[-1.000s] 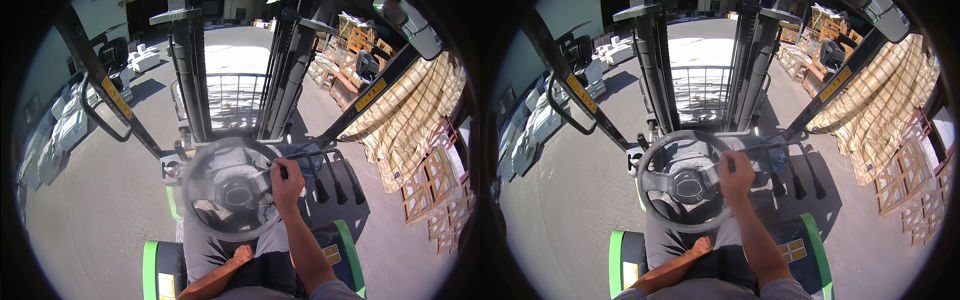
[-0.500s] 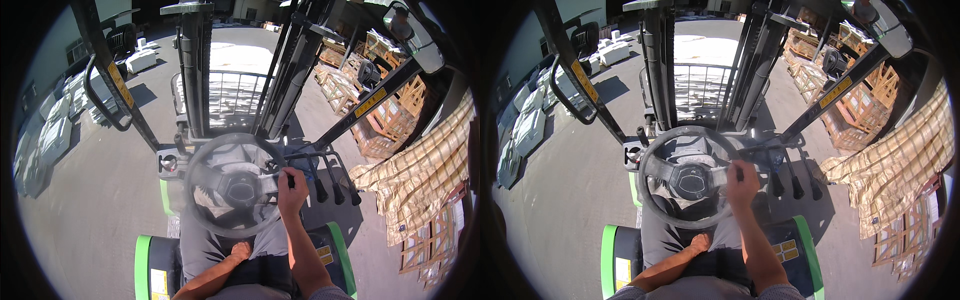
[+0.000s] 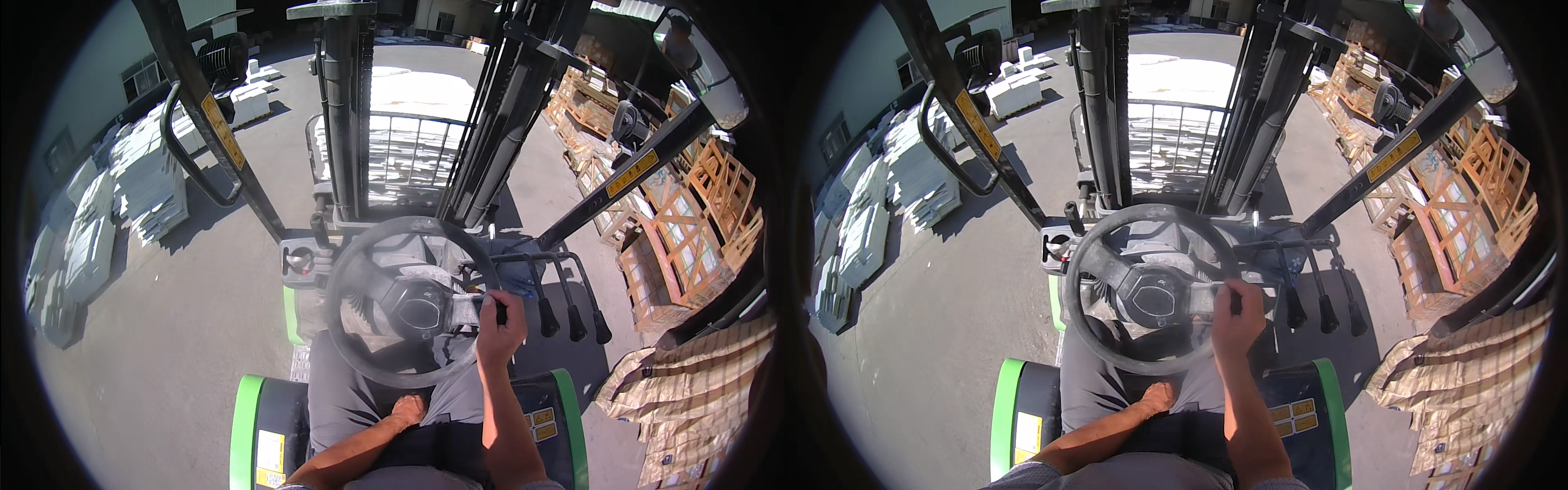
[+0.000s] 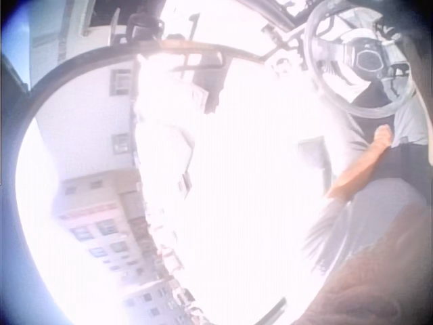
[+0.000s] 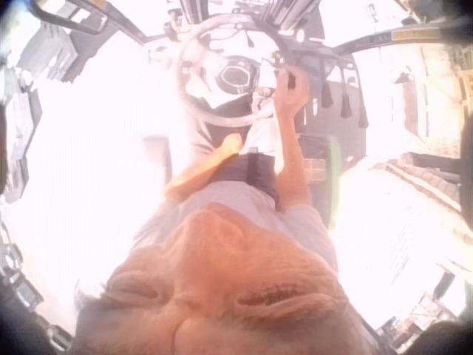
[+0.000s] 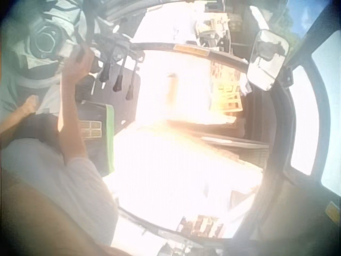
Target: The person operates a forklift in an outdoor yard, steering and using the control levers to maneuver the vehicle. The forklift forks remain empty throughout the clip as the operator navigates between stacks of materials.
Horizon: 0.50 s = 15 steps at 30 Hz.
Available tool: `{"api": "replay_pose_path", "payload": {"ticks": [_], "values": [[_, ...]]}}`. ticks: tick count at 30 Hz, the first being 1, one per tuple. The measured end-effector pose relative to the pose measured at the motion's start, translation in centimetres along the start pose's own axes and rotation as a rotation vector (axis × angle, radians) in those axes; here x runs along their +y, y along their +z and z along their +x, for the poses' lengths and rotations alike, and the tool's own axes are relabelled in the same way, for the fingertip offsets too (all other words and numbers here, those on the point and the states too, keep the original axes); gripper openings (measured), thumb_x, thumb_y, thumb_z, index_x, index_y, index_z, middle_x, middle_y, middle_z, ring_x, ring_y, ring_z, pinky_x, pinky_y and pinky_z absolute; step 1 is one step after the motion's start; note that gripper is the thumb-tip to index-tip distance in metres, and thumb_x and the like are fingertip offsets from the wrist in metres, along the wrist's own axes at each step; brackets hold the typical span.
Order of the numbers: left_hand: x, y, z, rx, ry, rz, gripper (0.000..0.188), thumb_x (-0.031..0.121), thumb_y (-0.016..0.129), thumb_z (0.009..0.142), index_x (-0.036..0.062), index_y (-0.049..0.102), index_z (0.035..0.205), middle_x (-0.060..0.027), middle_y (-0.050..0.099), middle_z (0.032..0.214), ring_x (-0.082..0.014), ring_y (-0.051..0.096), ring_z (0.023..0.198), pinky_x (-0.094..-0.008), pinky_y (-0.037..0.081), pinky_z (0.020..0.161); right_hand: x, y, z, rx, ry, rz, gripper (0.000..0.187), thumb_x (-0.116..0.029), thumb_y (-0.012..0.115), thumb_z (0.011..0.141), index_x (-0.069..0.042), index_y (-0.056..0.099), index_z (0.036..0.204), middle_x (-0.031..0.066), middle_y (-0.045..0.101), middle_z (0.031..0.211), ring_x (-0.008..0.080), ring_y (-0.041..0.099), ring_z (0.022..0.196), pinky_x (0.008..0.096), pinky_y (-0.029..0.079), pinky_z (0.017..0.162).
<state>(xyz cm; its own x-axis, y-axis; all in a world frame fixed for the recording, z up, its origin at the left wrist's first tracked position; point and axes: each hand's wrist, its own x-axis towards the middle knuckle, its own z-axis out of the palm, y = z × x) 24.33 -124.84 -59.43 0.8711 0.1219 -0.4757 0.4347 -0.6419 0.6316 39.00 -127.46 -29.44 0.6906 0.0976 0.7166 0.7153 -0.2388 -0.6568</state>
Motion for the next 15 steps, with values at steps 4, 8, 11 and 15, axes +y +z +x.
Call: {"api": "replay_pose_path", "payload": {"ticks": [4, 8, 11, 15], "values": [[3.0, -2.2, 5.3, 0.093, 0.028, -0.045, 0.042, 0.031, 0.052, 0.090, -0.0025, 0.073, 0.104, -0.0278, 0.073, 0.110, -0.0446, 0.070, 0.108, -0.0507, 0.053, 0.101, 3.9, 1.3, 4.6, 0.006, 0.116, 0.024, 0.007, -0.003, 0.069, 0.094, -0.002, 0.070, 0.100, 0.0060, 0.067, 0.091, 0.0139, 0.063, 0.082, 0.0281, 0.050, 0.074], [9.2, -4.6, 12.7, 0.143, 0.014, -0.008, 0.043, 0.033, 0.046, 0.095, 0.0001, 0.073, 0.103, -0.0252, 0.075, 0.110, -0.0394, 0.072, 0.107, -0.0484, 0.052, 0.101, 9.9, 2.2, 12.8, -0.049, 0.037, 0.014, 0.006, -0.004, 0.069, 0.092, -0.002, 0.070, 0.098, 0.0057, 0.067, 0.091, 0.0161, 0.063, 0.082, 0.0293, 0.051, 0.075], [11.2, -8.3, 18.0, 0.062, -0.003, -0.091, 0.044, 0.030, 0.045, 0.097, -0.0023, 0.072, 0.112, -0.0267, 0.073, 0.114, -0.0386, 0.072, 0.112, -0.0483, 0.053, 0.102, 13.1, 4.9, 17.5, -0.047, 0.043, -0.010, 0.006, -0.005, 0.068, 0.092, -0.003, 0.070, 0.098, 0.0059, 0.067, 0.090, 0.0167, 0.062, 0.081, 0.0300, 0.050, 0.074], [12.0, -12.7, 22.5, 0.206, 0.037, -0.121, 0.045, 0.029, 0.047, 0.096, -0.0049, 0.070, 0.114, -0.0298, 0.073, 0.112, -0.0424, 0.070, 0.111, -0.0484, 0.054, 0.100, 16.0, 10.3, 23.7, 0.024, -0.004, -0.027, 0.007, -0.006, 0.068, 0.094, -0.002, 0.070, 0.099, 0.0054, 0.066, 0.090, 0.0159, 0.061, 0.080, 0.0305, 0.050, 0.074]]}}
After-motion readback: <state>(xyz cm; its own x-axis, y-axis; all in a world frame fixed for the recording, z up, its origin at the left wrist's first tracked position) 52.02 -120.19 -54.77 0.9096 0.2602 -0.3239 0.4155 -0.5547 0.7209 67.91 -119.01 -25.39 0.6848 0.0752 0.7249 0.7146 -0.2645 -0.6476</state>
